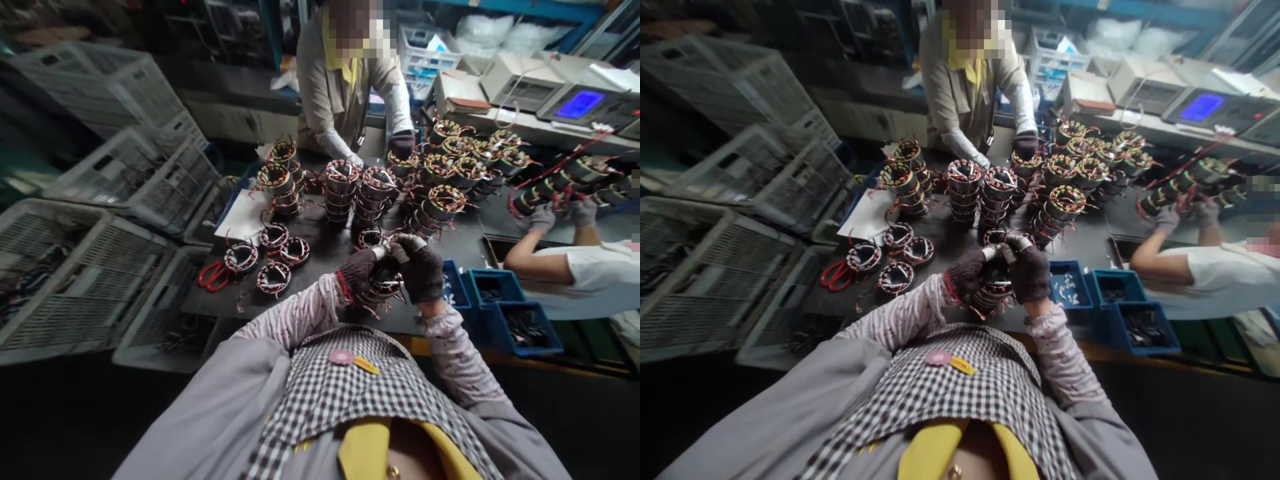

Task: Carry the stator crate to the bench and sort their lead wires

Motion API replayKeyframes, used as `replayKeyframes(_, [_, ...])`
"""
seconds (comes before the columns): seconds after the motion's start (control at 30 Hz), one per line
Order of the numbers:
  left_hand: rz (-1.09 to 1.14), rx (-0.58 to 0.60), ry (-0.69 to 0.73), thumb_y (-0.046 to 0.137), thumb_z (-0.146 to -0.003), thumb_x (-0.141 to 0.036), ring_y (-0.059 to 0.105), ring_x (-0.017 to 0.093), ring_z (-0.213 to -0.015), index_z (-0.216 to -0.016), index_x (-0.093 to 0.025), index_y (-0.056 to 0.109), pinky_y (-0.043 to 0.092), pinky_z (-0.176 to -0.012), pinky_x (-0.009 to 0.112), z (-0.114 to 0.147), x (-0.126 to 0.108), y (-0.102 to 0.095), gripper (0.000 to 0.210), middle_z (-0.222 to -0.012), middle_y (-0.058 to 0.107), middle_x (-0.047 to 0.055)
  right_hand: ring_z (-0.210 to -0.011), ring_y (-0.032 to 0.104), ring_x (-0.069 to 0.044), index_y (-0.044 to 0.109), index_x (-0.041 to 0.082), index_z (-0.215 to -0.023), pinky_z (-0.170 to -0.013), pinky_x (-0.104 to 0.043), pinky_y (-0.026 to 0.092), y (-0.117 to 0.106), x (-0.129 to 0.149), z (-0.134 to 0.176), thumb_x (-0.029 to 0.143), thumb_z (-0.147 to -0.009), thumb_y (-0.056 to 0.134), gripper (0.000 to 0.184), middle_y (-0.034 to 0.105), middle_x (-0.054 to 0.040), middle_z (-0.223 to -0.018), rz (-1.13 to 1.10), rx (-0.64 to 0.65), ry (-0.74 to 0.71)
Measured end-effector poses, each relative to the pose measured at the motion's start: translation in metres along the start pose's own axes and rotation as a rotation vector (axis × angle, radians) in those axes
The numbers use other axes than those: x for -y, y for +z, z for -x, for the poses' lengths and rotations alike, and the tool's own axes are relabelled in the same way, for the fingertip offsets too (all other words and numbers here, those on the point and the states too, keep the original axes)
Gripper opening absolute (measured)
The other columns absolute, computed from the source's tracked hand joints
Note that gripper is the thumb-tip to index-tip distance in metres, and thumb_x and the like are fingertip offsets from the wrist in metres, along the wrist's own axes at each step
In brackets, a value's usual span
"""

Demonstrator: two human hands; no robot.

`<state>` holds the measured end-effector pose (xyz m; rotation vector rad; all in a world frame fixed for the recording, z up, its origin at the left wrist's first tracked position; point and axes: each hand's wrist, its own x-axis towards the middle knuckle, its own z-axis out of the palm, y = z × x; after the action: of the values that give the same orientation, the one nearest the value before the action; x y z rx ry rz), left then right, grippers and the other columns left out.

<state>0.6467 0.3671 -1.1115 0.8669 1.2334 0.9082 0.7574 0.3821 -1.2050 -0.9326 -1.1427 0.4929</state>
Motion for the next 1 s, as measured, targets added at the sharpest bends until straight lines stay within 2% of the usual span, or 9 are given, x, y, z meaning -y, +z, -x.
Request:
replayKeyframes(0.07, [-0.013,-0.039,-0.087,0.05,-0.106,-0.014,0.049,0.008,-0.051,-0.086,-0.009,0.067,0.041,-0.045,0.017,0.008,-0.007,0.0,0.026,-0.071,0.064,0.007,-0.087,0.073,-0.023,0.076,0.022,-0.108,-0.083,-0.039,0.063,-0.014,-0.004,0.008,0.057,-0.094,0.069,0.039,0.08,-0.0083,-0.102,-0.09,-0.078,0.081])
replayKeyframes(0.17, [-0.008,-0.047,-0.088,0.054,-0.108,-0.018,0.039,0.003,-0.046,-0.088,-0.009,0.067,0.019,-0.036,0.013,0.018,-0.02,-0.005,0.026,-0.071,0.064,0.004,-0.07,0.069,-0.018,0.074,0.023,-0.109,-0.066,-0.033,0.061,-0.044,-0.013,0.036,0.057,-0.09,0.076,0.039,0.078,-0.0045,-0.092,-0.266,-0.151,0.254])
replayKeyframes(0.23, [-0.006,-0.026,-0.087,0.062,-0.105,-0.027,0.044,0.005,-0.047,-0.088,-0.011,0.068,0.023,-0.035,0.013,0.021,-0.025,-0.01,0.024,-0.074,0.066,0.004,-0.063,0.066,-0.017,0.074,0.023,-0.104,-0.06,-0.032,0.06,-0.061,-0.018,0.063,0.057,-0.089,0.078,0.038,0.075,-0.0028,-0.081,-0.291,-0.102,0.342])
replayKeyframes(0.33, [-0.069,-0.045,-0.071,0.072,-0.094,-0.032,0.059,0.011,-0.056,-0.09,-0.014,0.071,0.043,-0.042,0.016,0.02,-0.026,-0.019,0.019,-0.078,0.071,0.007,-0.064,0.067,-0.018,0.076,0.023,-0.101,-0.062,-0.033,0.061,-0.072,-0.026,0.102,0.058,-0.089,0.077,0.037,0.074,-0.0036,-0.079,-0.258,-0.029,0.449])
replayKeyframes(0.43, [-0.204,-0.014,-0.035,0.077,-0.085,-0.024,0.065,0.013,-0.067,-0.092,-0.013,0.076,0.054,-0.055,0.019,0.02,-0.023,-0.021,0.012,-0.084,0.073,0.009,-0.072,0.071,-0.019,0.076,0.022,-0.105,-0.069,-0.035,0.063,-0.065,-0.033,0.12,0.058,-0.089,0.077,0.04,0.078,-0.0056,-0.09,-0.266,-0.085,0.545])
replayKeyframes(0.6, [-0.427,0.088,-0.023,0.089,-0.074,-0.019,0.057,0.009,-0.066,-0.096,-0.012,0.08,0.043,-0.051,0.015,0.024,-0.02,-0.01,0.025,-0.086,0.072,0.008,-0.068,0.068,-0.017,0.075,0.02,-0.102,-0.064,-0.031,0.061,-0.044,-0.047,0.114,0.06,-0.083,0.08,0.045,0.076,-0.0041,-0.085,-0.443,-0.155,0.668])
replayKeyframes(0.77, [-0.539,0.107,0.086,0.09,-0.08,-0.05,0.041,0.004,-0.053,-0.089,-0.014,0.071,0.03,-0.043,0.016,0.017,-0.01,-0.006,0.042,-0.088,0.07,0.006,-0.064,0.065,-0.016,0.075,0.019,-0.1,-0.058,-0.029,0.057,-0.032,-0.053,0.11,0.065,-0.074,0.085,0.054,0.076,-0.0041,-0.085,-0.643,-0.089,0.759])
replayKeyframes(0.87, [-0.59,0.12,0.172,0.09,-0.08,-0.058,0.044,0.004,-0.056,-0.086,-0.014,0.066,0.035,-0.047,0.016,0.009,-0.002,-0.009,0.05,-0.081,0.064,0.002,-0.07,0.068,-0.018,0.077,0.018,-0.099,-0.061,-0.031,0.059,-0.025,-0.052,0.1,0.066,-0.076,0.083,0.053,0.077,-0.0061,-0.088,-0.62,-0.011,0.711])
replayKeyframes(1.0, [-0.552,0.079,0.113,0.091,-0.077,-0.06,0.042,0.005,-0.052,-0.099,-0.015,0.069,0.026,-0.04,0.016,0.007,0.002,-0.008,0.054,-0.075,0.057,-0.002,-0.068,0.068,-0.019,0.077,0.019,-0.097,-0.06,-0.031,0.059,-0.023,-0.054,0.086,0.065,-0.079,0.081,0.05,0.077,-0.0052,-0.083,-0.592,0.126,0.645])
